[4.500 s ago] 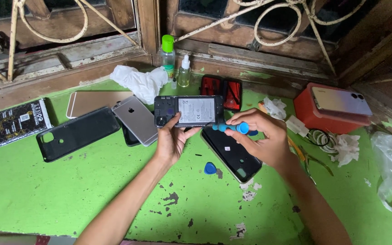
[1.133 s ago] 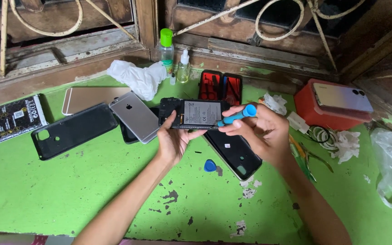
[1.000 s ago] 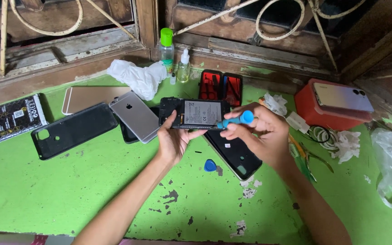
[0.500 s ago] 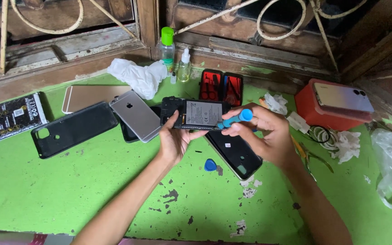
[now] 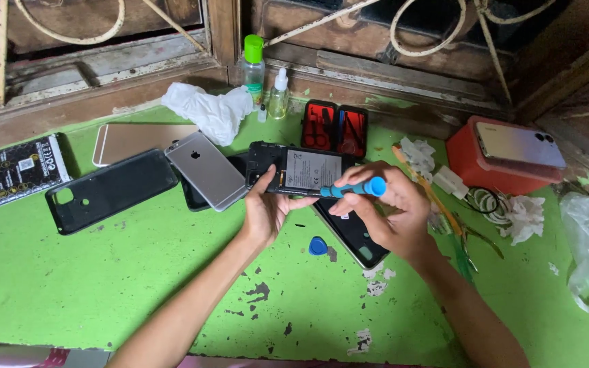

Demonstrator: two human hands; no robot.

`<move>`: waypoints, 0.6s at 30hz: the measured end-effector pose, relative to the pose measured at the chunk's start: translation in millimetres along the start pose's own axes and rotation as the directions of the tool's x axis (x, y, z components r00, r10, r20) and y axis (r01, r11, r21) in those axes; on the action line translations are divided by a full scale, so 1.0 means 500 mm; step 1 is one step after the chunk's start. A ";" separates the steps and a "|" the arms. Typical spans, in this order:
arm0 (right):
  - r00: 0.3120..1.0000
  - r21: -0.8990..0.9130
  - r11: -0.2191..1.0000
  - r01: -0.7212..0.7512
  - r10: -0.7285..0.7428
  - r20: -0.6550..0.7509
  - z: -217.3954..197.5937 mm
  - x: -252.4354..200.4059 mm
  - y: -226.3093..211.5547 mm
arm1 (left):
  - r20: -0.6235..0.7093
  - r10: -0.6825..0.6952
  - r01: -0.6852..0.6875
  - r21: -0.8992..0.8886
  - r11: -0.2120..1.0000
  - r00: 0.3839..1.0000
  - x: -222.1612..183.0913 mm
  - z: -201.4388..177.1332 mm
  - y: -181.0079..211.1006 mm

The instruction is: The person uses a blue-handled screwdriver to remove screws from the back of a disassembled smartphone. They then use a small metal tool to pry and adjust internal components near the battery area. The phone remains open throughout the clip.

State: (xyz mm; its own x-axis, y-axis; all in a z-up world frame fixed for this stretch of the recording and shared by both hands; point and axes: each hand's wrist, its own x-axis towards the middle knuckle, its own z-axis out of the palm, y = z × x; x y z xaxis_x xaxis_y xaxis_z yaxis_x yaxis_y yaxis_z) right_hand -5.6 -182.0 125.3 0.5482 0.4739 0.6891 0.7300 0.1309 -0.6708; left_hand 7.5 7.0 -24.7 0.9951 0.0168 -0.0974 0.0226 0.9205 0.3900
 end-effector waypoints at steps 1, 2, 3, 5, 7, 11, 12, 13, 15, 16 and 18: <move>1.000 0.001 1.000 -0.001 0.001 0.005 0.000 0.001 -0.001 | -0.002 0.003 -0.003 -0.004 1.000 1.000 0.000 -0.007 -0.001; 1.000 -0.007 1.000 -0.007 0.007 0.014 0.000 0.002 -0.003 | 0.000 0.004 -0.004 -0.002 1.000 1.000 0.000 -0.014 -0.002; 1.000 -0.014 1.000 -0.012 0.012 0.022 0.001 0.003 -0.005 | 0.003 0.006 -0.006 0.001 1.000 1.000 0.000 -0.021 -0.002; 1.000 -0.003 1.000 -0.007 0.007 0.019 0.007 0.001 -0.001 | 0.010 0.009 -0.009 -0.012 1.000 1.000 -0.010 0.015 0.007; 1.000 0.006 1.000 -0.002 0.001 0.011 0.009 -0.001 0.001 | 0.019 0.008 -0.008 -0.023 1.000 1.000 -0.013 0.021 0.008; 1.000 0.001 1.000 -0.001 0.001 0.011 0.011 0.001 0.000 | 0.002 0.006 -0.006 -0.012 1.000 1.000 -0.011 0.010 0.011; 1.000 0.004 1.000 0.004 -0.004 0.009 0.011 0.002 0.000 | 0.000 0.008 -0.008 -0.015 1.000 1.000 -0.013 0.016 0.015; 1.000 0.004 1.000 0.004 -0.004 0.009 0.012 0.002 -0.001 | 0.000 0.007 -0.007 -0.016 1.000 1.000 -0.016 0.027 0.015; 1.000 0.013 1.000 -0.009 0.009 -0.008 0.014 0.001 -0.002 | 0.013 0.002 -0.001 -0.031 1.000 1.000 -0.021 0.048 0.016; 1.000 0.013 1.000 -0.010 0.010 -0.009 0.014 0.000 -0.002 | 0.013 0.001 0.000 -0.031 1.000 1.000 -0.021 0.048 0.015; 1.000 -0.012 1.000 0.000 0.000 0.002 0.014 0.000 0.000 | 0.014 -0.002 0.003 -0.038 0.999 1.000 -0.020 0.048 0.013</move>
State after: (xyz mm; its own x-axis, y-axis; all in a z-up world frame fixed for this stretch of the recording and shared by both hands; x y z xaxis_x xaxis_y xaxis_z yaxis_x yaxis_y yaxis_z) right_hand -8.5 -175.8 123.1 0.5475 0.4757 0.6884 0.7347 0.1204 -0.6676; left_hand -0.2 3.4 0.9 0.9963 0.0093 -0.0855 0.0217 0.9347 0.3547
